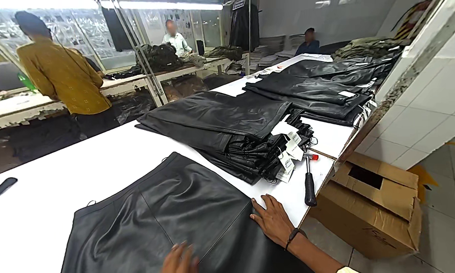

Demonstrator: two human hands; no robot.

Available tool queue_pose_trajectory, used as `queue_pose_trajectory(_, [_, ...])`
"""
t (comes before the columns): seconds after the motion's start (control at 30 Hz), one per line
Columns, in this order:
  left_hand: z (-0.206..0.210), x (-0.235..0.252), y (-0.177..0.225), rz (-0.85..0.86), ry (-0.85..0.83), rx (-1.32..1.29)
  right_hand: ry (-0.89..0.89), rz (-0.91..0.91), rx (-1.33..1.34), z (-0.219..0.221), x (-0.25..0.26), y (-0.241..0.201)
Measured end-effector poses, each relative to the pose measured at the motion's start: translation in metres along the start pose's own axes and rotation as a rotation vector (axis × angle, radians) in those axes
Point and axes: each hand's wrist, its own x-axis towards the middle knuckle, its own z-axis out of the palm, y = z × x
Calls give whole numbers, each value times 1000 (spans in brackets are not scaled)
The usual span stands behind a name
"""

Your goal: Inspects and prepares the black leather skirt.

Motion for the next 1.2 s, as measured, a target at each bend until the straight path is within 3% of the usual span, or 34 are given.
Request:
queue_pose_trajectory(0.13, [99, 87, 62, 227, -10, -60, 27, -8, 22, 2, -2, 3])
queue_pose_trajectory(0.3, [176, 128, 66, 148, -155, 6, 80, -11, 29, 6, -3, 4])
queue_pose_trajectory(0.4, [183, 127, 67, 142, -161, 148, 81, -19, 34, 8, -3, 9])
queue_pose_trajectory(0.63, [183, 126, 72, 121, -141, 203, 77, -181, 120, -3, -6, 40])
queue_pose_trajectory(0.73, [183, 126, 72, 117, -124, 211, 488, -75, 44, -19, 1, 69])
queue_pose_trajectory(0.77, [183, 126, 72, 115, -119, 209, 548, 21, -20, -29, 6, 81])
queue_pose_trajectory(0.93, [182, 126, 72, 92, -163, 210, 241, 548, -23, -56, 29, 137])
queue_pose_trajectory(1.07, [180, 127, 75, 61, -196, 213, 202, 643, 283, -66, 17, 159])
queue_pose_trajectory(1.2, [179, 126, 75, 32, -155, 170, 130, 629, 730, -72, -37, 153])
